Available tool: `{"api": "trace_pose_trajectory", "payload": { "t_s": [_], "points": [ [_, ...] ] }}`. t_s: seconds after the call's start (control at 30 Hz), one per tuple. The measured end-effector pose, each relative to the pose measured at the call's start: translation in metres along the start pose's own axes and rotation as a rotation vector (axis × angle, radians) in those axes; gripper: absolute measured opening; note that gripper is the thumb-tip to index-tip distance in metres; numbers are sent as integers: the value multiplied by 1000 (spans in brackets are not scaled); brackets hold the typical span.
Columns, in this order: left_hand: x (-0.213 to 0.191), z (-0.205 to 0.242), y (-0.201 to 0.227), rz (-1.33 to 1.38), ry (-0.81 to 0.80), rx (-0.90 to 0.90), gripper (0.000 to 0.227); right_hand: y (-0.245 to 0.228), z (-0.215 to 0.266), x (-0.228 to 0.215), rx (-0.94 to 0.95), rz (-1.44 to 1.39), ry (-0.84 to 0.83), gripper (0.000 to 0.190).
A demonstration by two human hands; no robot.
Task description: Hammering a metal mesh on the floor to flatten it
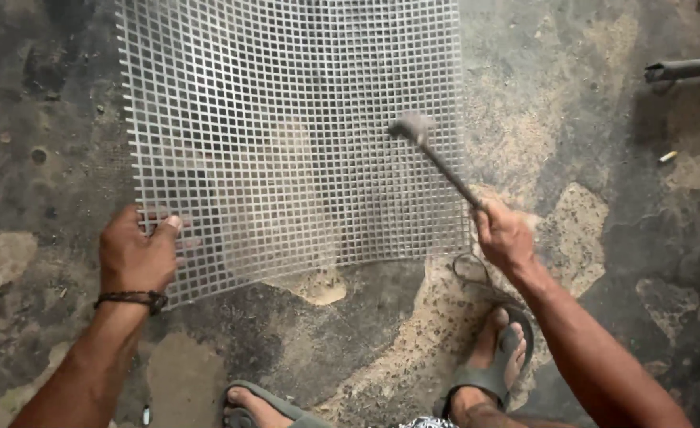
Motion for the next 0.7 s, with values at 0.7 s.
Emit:
{"api": "trace_pose_trajectory", "payload": {
  "t_s": [0.7],
  "points": [
    [50,-80,-91,465,-153,41,27,44,137,12,364,-168,-29,33]
  ]
}}
Point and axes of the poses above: each hand's wrist, its own z-axis away from the middle knuckle, its own x-axis out of the palm, y = z × x, the point moved 1 cm from there along -z, towards the middle knuckle, and after that the axes turned 14 degrees about -y, right-handed, at the moved point
